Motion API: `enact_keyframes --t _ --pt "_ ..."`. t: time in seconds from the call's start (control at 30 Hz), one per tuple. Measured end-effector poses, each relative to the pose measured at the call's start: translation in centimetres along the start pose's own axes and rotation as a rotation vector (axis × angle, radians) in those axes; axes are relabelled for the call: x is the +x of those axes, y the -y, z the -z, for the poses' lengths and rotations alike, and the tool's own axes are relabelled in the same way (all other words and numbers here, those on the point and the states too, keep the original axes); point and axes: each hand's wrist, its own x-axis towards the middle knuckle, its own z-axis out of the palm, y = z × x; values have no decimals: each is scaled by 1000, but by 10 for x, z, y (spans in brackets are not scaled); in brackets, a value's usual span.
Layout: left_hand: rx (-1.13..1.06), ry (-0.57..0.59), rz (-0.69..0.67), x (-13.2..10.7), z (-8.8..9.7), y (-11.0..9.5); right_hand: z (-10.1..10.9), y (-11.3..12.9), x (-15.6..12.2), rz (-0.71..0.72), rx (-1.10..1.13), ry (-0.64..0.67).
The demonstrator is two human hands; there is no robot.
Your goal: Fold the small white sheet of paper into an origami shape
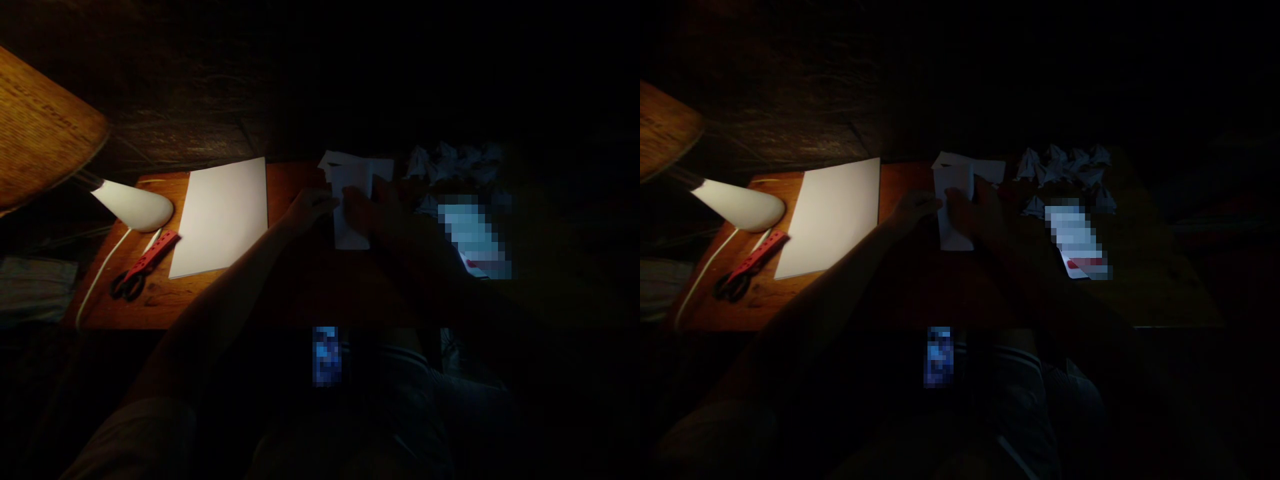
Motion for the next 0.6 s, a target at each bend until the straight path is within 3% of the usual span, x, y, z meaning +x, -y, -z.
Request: enact_keyframes --t 0.17,0.43,0.6 --pt "-35 10 57 1 1 1 2 5 -2 15 -5 9" --pt "-18 17 49 1 -1 3 2 -4 3 33 -14 -19" --pt "-25 29 22 1 0 3 3 5 -1 12 -33 -5"
